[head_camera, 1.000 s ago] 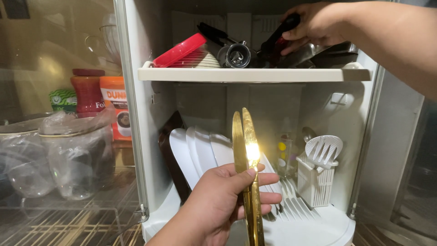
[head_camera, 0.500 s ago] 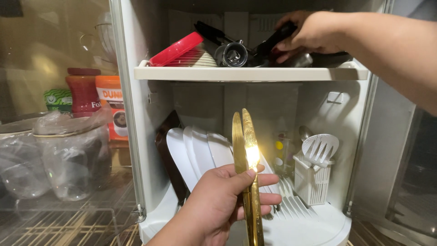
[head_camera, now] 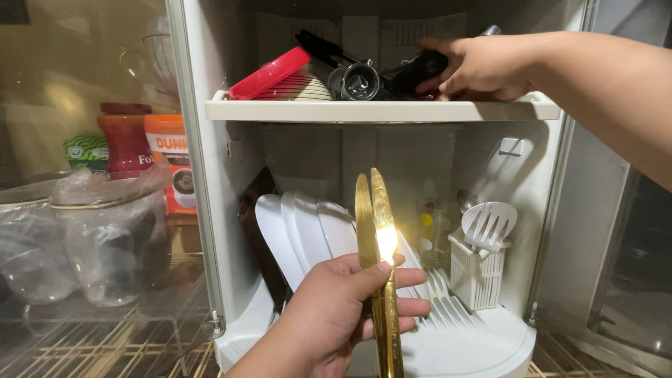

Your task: Taking knives from a cupboard and placing them on a dining table as part of setting it.

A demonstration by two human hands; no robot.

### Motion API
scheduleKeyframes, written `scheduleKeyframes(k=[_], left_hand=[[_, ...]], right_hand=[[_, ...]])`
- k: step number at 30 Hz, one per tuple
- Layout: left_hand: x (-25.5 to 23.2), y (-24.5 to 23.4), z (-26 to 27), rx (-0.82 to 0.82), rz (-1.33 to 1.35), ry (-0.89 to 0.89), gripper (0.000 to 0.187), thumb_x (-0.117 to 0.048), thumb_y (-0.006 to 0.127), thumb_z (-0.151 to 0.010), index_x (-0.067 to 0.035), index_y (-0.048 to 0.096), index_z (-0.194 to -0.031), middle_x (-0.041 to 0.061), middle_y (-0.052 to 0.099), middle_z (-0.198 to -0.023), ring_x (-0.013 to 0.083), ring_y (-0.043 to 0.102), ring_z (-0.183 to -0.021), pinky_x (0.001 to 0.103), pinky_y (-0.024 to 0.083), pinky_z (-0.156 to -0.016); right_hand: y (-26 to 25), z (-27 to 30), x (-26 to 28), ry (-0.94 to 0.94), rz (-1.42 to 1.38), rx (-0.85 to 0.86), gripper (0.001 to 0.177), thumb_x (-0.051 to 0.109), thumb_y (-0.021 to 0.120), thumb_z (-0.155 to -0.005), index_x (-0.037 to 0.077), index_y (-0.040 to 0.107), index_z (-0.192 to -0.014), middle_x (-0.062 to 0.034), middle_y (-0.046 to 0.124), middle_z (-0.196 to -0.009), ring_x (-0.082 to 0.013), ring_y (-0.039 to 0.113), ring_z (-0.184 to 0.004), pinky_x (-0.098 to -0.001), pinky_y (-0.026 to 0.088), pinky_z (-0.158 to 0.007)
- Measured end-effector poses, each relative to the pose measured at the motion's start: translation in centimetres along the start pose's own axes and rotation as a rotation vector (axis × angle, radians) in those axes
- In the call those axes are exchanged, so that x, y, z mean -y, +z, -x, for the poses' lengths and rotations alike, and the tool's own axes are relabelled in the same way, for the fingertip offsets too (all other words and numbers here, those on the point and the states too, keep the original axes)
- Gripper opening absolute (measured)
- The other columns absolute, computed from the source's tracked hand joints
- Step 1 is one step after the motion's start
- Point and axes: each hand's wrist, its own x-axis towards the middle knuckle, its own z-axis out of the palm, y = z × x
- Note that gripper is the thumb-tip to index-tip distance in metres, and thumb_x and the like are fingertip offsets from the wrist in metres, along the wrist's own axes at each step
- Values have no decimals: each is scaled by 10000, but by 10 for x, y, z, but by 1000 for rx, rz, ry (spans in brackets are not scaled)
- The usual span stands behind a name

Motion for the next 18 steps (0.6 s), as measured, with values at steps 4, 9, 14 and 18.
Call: scheduleKeyframes(k=[4, 9, 14, 18], left_hand=[[0, -1, 3, -6, -12, -9, 395, -229, 558, -986, 57, 626, -1249, 158, 775, -1184, 242, 785, -909, 316, 660, -750], [0, -2, 4, -10, -8, -18, 387, -232, 577, -992, 47, 630, -1256, 153, 786, -1153, 242, 783, -895, 317, 660, -738], [-1, -3, 3, -1, -10, -22, 390, -196, 544, -984, 63, 628, -1263, 160, 788, -1156, 251, 783, -908, 318, 658, -741], [-2, -5, 6, 9, 1, -14, 388, -200, 532, -980, 49, 615, -1267, 158, 788, -1161, 258, 784, -914, 327, 660, -749]], right_hand=[[6, 3, 2, 95, -116, -98, 812, 21, 518, -990, 368, 187, -1644, -24, 736, -1221, -91, 652, -902, -279, 568, -744], [17, 5, 4, 80, -87, -223, 662, 140, 550, -1012, 276, 342, -1626, -71, 729, -1245, -180, 640, -973, -342, 564, -782], [28, 10, 5, 134, 541, -309, 629, 409, 680, -957, 293, 474, -1540, -188, 601, -1373, -356, 553, -1268, -495, 489, -1006], [24, 18, -13, -8, 551, -249, 492, 466, 584, -1015, 257, 583, -1460, -137, 643, -1376, -323, 589, -1241, -460, 464, -1025]])
